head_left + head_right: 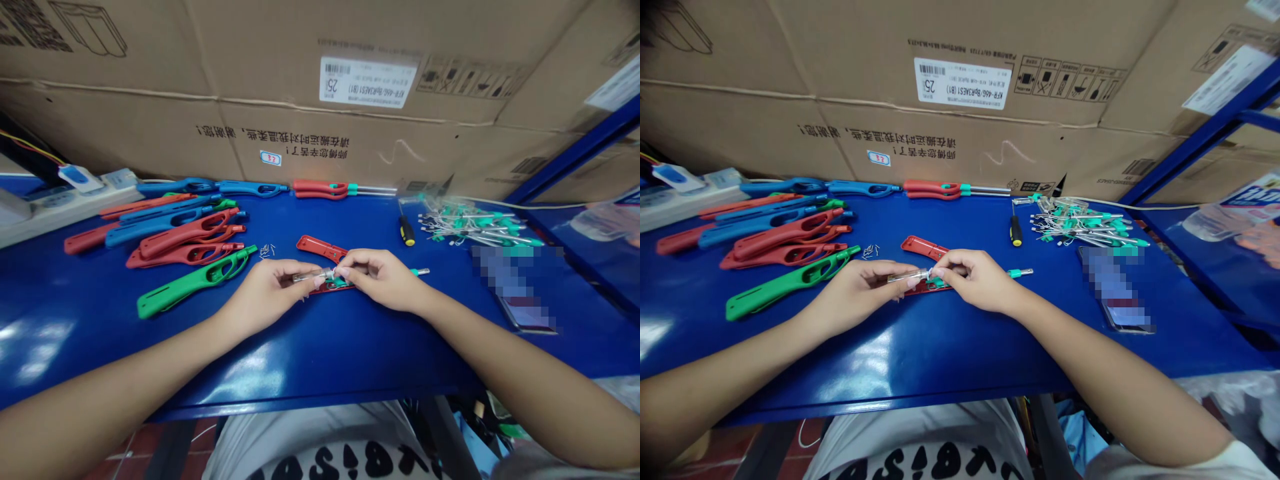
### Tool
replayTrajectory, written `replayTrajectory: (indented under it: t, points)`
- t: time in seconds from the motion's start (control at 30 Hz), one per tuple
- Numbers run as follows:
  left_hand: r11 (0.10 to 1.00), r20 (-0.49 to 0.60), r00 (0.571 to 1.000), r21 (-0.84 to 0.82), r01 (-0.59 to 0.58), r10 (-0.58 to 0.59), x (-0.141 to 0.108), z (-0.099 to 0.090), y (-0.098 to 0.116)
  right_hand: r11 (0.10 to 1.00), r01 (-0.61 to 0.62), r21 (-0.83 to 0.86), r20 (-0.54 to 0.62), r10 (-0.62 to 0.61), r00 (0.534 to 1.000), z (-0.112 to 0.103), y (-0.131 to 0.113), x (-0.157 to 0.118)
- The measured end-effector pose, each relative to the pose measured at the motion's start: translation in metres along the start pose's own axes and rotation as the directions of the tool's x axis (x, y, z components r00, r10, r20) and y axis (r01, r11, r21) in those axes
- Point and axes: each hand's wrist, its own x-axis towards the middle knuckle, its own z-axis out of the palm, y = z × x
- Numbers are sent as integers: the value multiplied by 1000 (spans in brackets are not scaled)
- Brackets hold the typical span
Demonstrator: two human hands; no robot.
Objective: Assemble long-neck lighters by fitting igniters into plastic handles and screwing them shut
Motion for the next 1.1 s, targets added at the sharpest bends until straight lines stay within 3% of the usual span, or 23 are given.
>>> replayTrajectory:
  t: [0.73,0.93,1.1]
  points:
    - [998,-36,998,24,-52,53,0,6,-5,998,-64,1,-32,64,997,3,2,2]
    - [1000,-70,998,7,-3,4,0,7,-2,984,-155,92,3,155,988,-3,-4,5]
    - [1000,-66,997,11,-25,26,0,8,-3,978,-193,74,0,193,981,-3,-3,7]
